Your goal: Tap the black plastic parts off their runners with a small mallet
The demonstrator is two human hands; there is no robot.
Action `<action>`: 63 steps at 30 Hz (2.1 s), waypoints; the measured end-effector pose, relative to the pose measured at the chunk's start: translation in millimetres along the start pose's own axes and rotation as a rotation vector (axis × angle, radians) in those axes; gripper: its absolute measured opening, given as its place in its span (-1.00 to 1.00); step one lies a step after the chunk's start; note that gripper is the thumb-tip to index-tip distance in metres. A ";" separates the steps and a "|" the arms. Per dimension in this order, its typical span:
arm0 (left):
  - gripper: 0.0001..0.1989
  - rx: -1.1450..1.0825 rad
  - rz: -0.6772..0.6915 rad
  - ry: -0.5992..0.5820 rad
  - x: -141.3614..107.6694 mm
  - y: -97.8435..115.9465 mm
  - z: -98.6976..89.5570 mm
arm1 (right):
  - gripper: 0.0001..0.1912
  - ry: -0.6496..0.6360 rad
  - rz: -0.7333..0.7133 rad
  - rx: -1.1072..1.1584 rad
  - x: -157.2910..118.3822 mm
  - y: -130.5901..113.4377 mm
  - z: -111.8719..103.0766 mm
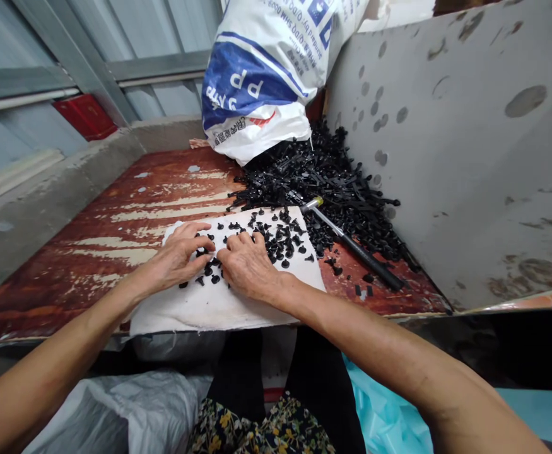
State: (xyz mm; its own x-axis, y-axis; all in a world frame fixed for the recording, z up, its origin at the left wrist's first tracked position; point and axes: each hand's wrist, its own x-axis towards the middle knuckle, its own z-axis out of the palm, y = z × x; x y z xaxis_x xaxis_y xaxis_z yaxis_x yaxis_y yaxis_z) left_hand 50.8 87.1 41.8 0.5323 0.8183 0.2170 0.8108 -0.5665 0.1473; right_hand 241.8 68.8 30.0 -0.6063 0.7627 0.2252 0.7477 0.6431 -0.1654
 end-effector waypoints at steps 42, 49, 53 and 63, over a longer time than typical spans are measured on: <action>-0.83 -0.101 0.012 0.169 -18.5 14.3 7.7 | -0.74 -0.126 -0.053 -0.225 5.7 15.5 -28.2; -0.86 -0.087 0.029 0.092 -2.3 20.1 15.8 | -0.66 -0.246 -0.156 -0.300 -19.2 -2.5 -39.0; -0.88 -0.067 -0.039 0.118 2.4 16.8 17.5 | -0.76 -0.232 -0.101 -0.211 -15.4 -1.7 -37.0; -0.85 -0.066 -0.057 0.196 -18.3 18.9 6.8 | -0.75 -0.110 0.063 -0.107 6.6 14.5 -24.7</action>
State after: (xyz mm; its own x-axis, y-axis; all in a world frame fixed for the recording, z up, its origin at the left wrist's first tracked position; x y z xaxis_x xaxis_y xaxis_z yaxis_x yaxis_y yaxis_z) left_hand 58.0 62.1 34.0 0.4227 0.8183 0.3894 0.8173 -0.5299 0.2263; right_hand 255.3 81.4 52.8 -0.5789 0.8079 0.1105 0.8061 0.5874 -0.0712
